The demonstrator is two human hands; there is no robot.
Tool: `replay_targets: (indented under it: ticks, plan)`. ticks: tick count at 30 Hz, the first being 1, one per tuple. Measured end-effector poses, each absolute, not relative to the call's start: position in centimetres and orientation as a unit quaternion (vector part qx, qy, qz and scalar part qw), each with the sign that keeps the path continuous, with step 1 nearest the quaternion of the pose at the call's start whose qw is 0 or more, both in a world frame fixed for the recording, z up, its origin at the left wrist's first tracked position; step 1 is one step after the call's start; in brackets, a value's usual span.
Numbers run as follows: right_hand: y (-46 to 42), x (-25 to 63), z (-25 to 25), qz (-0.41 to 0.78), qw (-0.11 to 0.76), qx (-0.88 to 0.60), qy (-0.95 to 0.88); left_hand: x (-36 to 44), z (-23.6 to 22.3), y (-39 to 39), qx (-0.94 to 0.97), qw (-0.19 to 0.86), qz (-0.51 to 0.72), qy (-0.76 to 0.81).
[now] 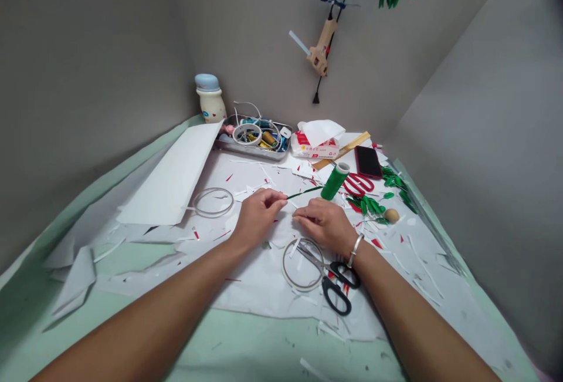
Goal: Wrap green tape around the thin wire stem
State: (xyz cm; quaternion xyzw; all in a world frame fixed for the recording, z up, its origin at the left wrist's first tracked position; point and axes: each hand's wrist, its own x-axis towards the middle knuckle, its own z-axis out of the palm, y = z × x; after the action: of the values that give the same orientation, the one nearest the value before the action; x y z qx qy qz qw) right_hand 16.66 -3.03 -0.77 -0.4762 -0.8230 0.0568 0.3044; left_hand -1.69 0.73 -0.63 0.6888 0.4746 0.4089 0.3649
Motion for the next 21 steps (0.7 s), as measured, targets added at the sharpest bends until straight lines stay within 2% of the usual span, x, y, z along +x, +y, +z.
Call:
replay_targets:
  ticks: [5, 8, 11, 13, 16, 21]
  plan:
    - [-3.0, 16.9, -0.3, -0.013, 0.314, -0.457, -0.832, -1.9, -1.1, 0.7, 0.779, 0.224, 0.342, 0.476]
    - [-2.8, 17.2, -0.2, -0.012, 0.336, -0.467, -0.818, -1.8, -1.5, 0.4, 0.828, 0.186, 0.299, 0.437]
    - [-2.6, 17.6, -0.2, 0.037, 0.37, -0.481, -0.794, -1.6, -1.5, 0.2, 0.857, 0.179, 0.287, 0.39]
    - [-2.5, 17.9, -0.1, 0.098, 0.404, -0.491, -0.766, -1.5, -1.2, 0.1, 0.86, 0.212, 0.286, 0.366]
    - [-2.2, 18.5, -0.2, 0.178, 0.435, -0.512, -0.719, -1.3, -0.6, 0.0, 0.835, 0.316, 0.3, 0.337]
    - [-2.1, 18.5, -0.7, 0.179, 0.415, -0.528, -0.719, -1.2, -0.1, 0.0, 0.714, 0.449, 0.362, 0.397]
